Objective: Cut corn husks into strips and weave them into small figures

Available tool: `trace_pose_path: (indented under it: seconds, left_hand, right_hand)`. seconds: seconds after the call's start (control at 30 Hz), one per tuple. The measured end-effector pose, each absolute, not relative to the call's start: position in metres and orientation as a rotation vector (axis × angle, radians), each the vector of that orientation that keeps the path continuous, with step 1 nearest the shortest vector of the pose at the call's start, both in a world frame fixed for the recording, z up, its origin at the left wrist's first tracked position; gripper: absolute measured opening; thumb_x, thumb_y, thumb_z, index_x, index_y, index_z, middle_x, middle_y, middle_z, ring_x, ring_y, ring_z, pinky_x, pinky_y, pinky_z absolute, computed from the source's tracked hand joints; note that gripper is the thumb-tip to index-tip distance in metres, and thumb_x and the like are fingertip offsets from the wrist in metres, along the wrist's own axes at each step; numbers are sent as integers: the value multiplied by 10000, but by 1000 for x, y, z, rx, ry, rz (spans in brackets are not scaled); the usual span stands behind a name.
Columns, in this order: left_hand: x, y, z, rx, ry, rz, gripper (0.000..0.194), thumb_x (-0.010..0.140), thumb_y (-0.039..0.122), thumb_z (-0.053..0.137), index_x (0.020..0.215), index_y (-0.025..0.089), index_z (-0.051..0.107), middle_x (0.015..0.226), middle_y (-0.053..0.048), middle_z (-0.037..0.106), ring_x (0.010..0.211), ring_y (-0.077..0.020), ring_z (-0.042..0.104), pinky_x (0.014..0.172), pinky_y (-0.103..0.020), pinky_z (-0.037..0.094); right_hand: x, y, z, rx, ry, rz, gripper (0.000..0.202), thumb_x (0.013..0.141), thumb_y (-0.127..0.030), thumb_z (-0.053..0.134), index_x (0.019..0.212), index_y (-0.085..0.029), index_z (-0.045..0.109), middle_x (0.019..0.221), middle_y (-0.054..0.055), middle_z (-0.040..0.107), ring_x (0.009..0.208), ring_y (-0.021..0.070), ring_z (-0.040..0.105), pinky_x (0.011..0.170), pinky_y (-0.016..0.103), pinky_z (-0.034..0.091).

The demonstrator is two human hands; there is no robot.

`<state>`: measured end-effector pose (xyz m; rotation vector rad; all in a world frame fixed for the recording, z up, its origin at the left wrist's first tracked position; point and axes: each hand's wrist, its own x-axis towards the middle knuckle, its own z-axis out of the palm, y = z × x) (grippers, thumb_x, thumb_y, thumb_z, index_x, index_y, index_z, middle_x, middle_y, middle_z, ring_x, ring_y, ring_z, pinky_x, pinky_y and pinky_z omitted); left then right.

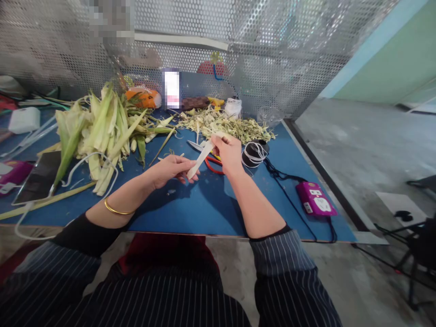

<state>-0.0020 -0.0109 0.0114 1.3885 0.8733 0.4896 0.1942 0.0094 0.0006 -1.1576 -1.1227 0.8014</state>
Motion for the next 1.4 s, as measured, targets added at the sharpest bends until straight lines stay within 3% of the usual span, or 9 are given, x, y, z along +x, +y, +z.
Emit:
trace_pose_path:
  seconds: [0.17, 0.3, 0.4, 0.53, 0.77, 1.0, 1.1, 1.23, 1.4]
  left_hand:
    - [-1, -13, 11, 1478, 835, 533, 202, 734, 347, 708, 672, 157, 689, 603, -26, 649, 513, -74, 527, 485, -193, 371]
    - [1, -14, 15, 1442, 942, 681, 197, 731, 318, 697, 639, 153, 643, 497, 14, 563, 445, -61, 459, 448, -195, 315]
    - [2, -12, 17, 1385, 1013, 930, 213, 736, 329, 687, 652, 146, 617, 518, 19, 561, 466, -62, 480, 459, -190, 330]
    - [2, -9, 15, 1282, 1057, 1161, 192, 723, 320, 687, 691, 144, 615, 573, 17, 582, 505, -70, 495, 465, -192, 349]
    - [6, -13, 11, 1185, 1065, 1203, 169, 718, 279, 678, 651, 150, 592, 586, 15, 583, 535, -76, 515, 477, -197, 377]
    - [3, -10, 11, 1194, 1042, 1170, 190, 713, 316, 697, 742, 129, 675, 670, -19, 655, 604, -106, 569, 512, -216, 408]
    - [-3, -6, 15, 1196, 1051, 1134, 193, 708, 312, 711, 721, 123, 672, 659, -28, 652, 574, -96, 558, 495, -212, 386]
    - [-10, -1, 22, 1183, 1062, 1048, 170, 698, 278, 732, 685, 122, 664, 579, -19, 607, 523, -85, 529, 479, -220, 366]
    - [-10, -3, 27, 1210, 1055, 956, 163, 710, 232, 728, 626, 121, 643, 521, -4, 570, 488, -77, 507, 469, -228, 351]
  right_hand:
    - [190, 8, -2, -1198, -1134, 865, 238, 732, -410, 684, 659, -199, 602, 558, -32, 529, 457, 77, 433, 446, 235, 352]
    - [187, 6, -2, -1260, -1110, 867, 313, 779, -509, 622, 772, -197, 593, 691, -3, 625, 482, 74, 505, 467, 224, 401]
    - [180, -1, 3, -1283, -1116, 894, 358, 773, -550, 617, 805, -195, 577, 769, 9, 657, 515, 71, 549, 508, 218, 442]
    - [161, -19, 9, -1194, -1377, 1040, 329, 753, -511, 666, 787, -190, 599, 685, -5, 639, 587, 102, 600, 569, 229, 460]
    - [150, -26, 1, -1222, -1392, 968, 240, 779, -420, 665, 737, -200, 581, 633, -9, 644, 588, 125, 603, 565, 249, 454]
    - [144, -32, 3, -1204, -1425, 1085, 268, 814, -443, 619, 730, -191, 583, 624, 1, 647, 539, 128, 607, 543, 258, 459]
    - [149, -35, 6, -1209, -1655, 845, 227, 858, -416, 577, 799, -198, 603, 673, 5, 649, 609, 142, 620, 633, 290, 504]
    - [162, -32, 8, -1106, -1909, 321, 240, 837, -328, 640, 1066, -261, 613, 960, 35, 652, 824, 163, 620, 798, 334, 516]
    - [166, -30, 4, -955, -2018, 48, 99, 885, -270, 583, 907, -283, 679, 910, 43, 631, 874, 172, 604, 811, 342, 506]
